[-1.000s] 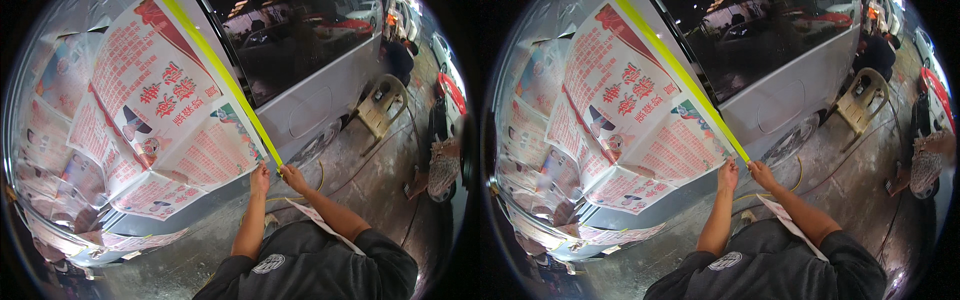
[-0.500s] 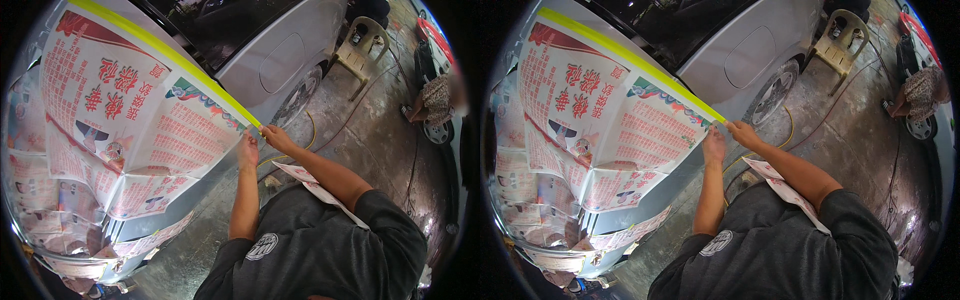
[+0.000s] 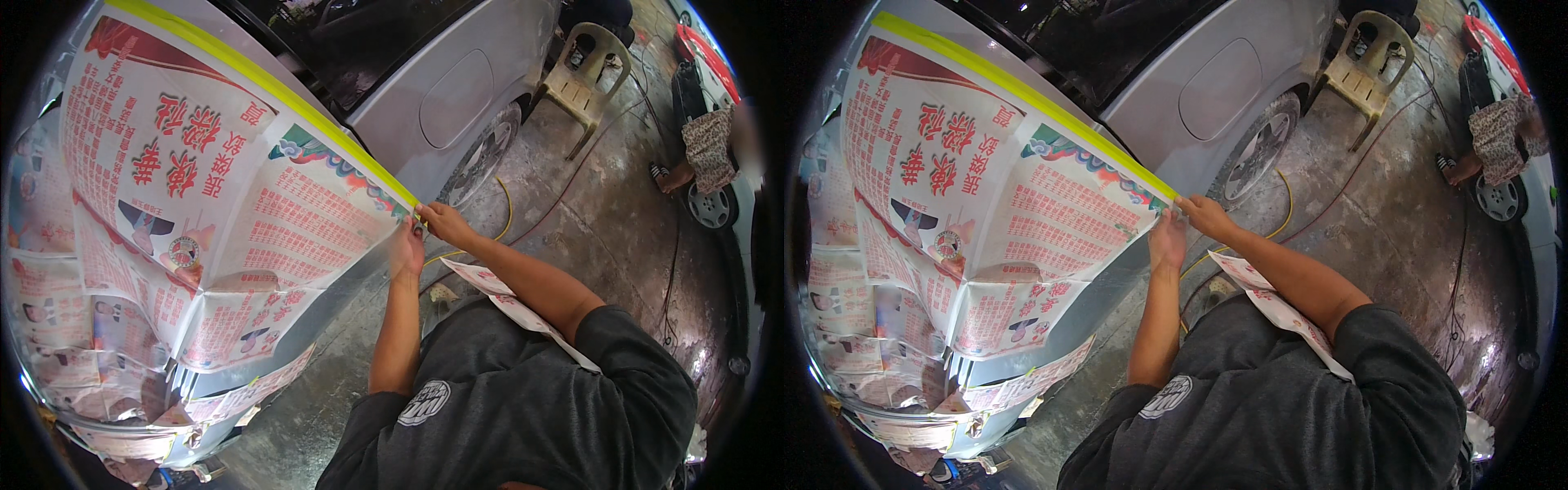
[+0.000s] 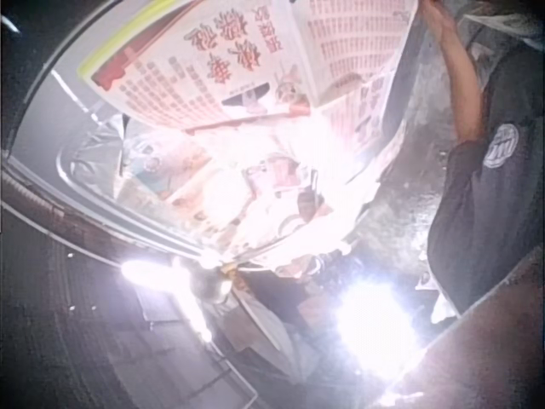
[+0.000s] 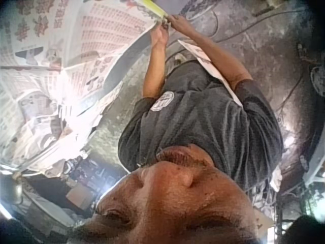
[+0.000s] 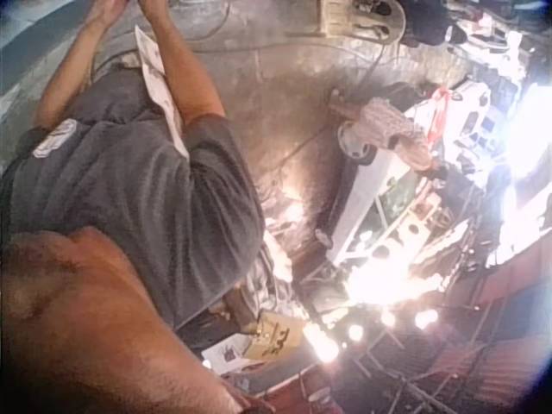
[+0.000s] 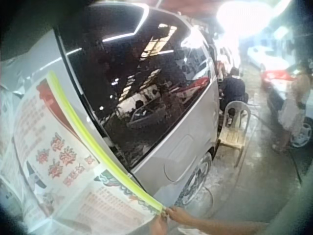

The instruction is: The person applies newspaper sheets to the side of a silver car using bright green masking tape. They smooth the paper against the vehicle's body and secure it with tape strips, covering the door and rear quarter panel areas.

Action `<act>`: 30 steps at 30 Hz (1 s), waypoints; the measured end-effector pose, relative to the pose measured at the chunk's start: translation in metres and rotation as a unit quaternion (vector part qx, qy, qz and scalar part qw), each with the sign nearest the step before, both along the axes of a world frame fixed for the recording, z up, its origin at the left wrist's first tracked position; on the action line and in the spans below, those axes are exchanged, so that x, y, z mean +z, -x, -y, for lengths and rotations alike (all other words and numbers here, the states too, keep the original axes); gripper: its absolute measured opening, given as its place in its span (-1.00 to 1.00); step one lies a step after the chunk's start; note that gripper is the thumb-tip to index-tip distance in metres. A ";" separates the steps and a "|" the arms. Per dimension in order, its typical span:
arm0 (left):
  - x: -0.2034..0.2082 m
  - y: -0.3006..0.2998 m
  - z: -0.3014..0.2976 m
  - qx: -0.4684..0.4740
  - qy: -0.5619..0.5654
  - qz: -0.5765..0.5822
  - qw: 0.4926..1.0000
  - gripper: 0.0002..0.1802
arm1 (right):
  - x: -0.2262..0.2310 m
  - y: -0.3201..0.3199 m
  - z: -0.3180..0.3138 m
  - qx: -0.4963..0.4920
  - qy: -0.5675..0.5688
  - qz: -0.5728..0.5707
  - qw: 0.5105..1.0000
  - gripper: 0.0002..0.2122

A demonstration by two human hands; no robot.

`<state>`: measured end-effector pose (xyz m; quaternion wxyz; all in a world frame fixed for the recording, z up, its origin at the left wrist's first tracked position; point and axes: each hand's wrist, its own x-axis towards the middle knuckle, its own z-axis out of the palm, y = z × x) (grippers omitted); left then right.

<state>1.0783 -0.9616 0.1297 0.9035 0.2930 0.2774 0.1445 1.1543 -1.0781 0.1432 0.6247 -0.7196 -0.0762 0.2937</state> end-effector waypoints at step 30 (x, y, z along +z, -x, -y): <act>0.025 0.004 0.017 -0.049 -0.108 -0.016 0.993 -0.62 | 0.007 0.013 0.009 0.020 -0.078 0.023 0.997 -0.78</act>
